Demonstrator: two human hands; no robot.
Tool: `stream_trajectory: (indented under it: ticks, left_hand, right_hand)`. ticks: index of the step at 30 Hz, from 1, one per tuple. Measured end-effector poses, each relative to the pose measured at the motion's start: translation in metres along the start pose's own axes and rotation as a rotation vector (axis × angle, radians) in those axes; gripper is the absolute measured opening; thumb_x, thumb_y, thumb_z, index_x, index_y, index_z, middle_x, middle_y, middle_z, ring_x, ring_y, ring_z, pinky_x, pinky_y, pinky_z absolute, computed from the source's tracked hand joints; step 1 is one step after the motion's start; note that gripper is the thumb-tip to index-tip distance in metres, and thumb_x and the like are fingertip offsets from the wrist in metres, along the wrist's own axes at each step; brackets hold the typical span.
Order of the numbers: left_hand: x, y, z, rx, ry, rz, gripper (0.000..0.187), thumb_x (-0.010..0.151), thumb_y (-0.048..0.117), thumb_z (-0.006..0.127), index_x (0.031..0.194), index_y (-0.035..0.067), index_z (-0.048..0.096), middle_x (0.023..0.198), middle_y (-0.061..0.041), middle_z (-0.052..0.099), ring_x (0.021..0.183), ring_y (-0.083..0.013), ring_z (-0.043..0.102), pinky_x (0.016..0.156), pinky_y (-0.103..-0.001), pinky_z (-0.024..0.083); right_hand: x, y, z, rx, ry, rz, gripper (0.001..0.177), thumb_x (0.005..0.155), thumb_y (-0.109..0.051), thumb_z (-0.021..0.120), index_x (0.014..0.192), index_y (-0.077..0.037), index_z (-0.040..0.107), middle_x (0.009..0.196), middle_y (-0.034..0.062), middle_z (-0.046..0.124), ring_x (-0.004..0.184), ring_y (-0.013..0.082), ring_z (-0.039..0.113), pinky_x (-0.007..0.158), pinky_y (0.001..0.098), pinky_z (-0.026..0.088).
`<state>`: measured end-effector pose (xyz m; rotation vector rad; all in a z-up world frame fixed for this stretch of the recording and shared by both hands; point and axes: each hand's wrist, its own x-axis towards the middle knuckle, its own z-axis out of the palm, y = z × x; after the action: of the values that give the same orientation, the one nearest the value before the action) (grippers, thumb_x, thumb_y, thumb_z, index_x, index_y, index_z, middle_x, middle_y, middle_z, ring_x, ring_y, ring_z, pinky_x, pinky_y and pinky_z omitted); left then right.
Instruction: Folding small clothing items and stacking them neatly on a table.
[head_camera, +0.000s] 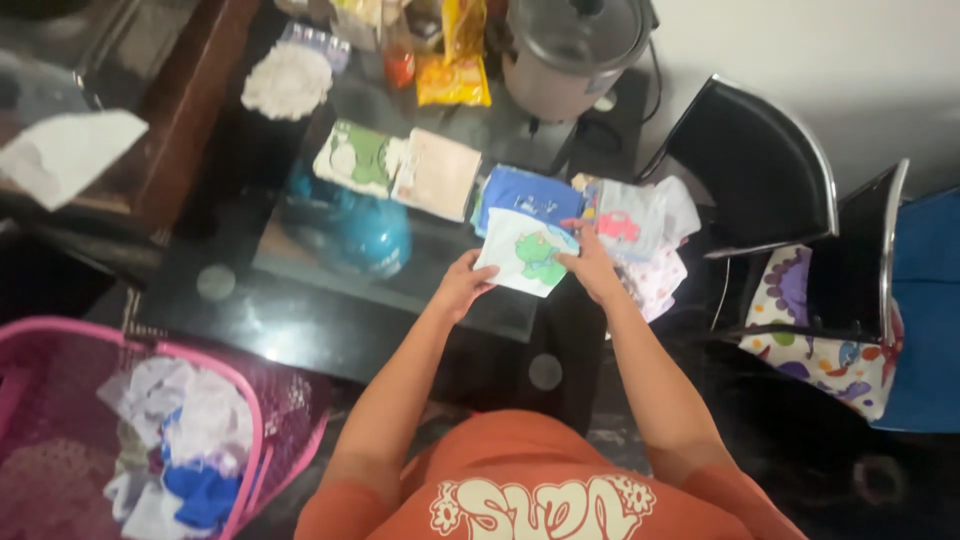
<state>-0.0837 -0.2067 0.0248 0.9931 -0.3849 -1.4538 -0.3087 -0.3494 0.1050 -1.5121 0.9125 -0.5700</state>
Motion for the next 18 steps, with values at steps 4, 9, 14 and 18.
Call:
stream_trajectory:
  ticks: [4, 9, 14, 18]
  left_hand:
    - [0.057, 0.011, -0.004, 0.006, 0.017, 0.029, 0.048, 0.090, 0.003, 0.069, 0.136, 0.000, 0.054, 0.122, -0.011, 0.067, 0.113, -0.0215, 0.066, 0.096, -0.036, 0.057]
    - [0.107, 0.000, -0.010, 0.020, 0.132, 0.014, 0.043, 0.085, -0.001, 0.069, 0.127, -0.001, 0.056, 0.110, -0.009, 0.066, 0.101, -0.0192, 0.066, 0.088, -0.034, 0.058]
    - [0.116, -0.015, -0.010, 0.016, 0.172, 0.095, 0.042, 0.084, -0.002, 0.070, 0.124, -0.001, 0.057, 0.110, -0.008, 0.067, 0.097, -0.0168, 0.067, 0.083, -0.031, 0.058]
    - [0.129, -0.031, -0.014, 0.080, 0.221, 0.174, 0.040, 0.084, -0.001, 0.071, 0.122, -0.002, 0.059, 0.107, -0.009, 0.068, 0.093, -0.0168, 0.068, 0.080, -0.031, 0.059]
  right_hand:
    - [0.041, -0.012, -0.009, -0.152, 0.118, -0.219, 0.064, 0.081, 0.004, 0.068, 0.140, -0.009, 0.048, 0.124, 0.0093, 0.059, 0.109, 0.0190, 0.060, 0.089, 0.0335, 0.051]
    - [0.066, -0.054, 0.000, -0.485, 0.292, 0.062, 0.058, 0.088, -0.008, 0.065, 0.143, -0.019, 0.051, 0.116, 0.0178, 0.069, 0.100, 0.0336, 0.067, 0.091, 0.0406, 0.050]
    - [0.107, 0.034, 0.007, -0.517, 0.409, -0.213, 0.052, 0.085, -0.001, 0.059, 0.136, -0.011, 0.053, 0.130, 0.0195, 0.064, 0.119, 0.0409, 0.061, 0.100, 0.0438, 0.048]
    - [0.094, 0.009, 0.041, -0.889, 0.615, -0.370, 0.052, 0.091, 0.000, 0.054, 0.142, -0.012, 0.052, 0.150, 0.0216, 0.048, 0.139, 0.0419, 0.046, 0.117, 0.0503, 0.039]
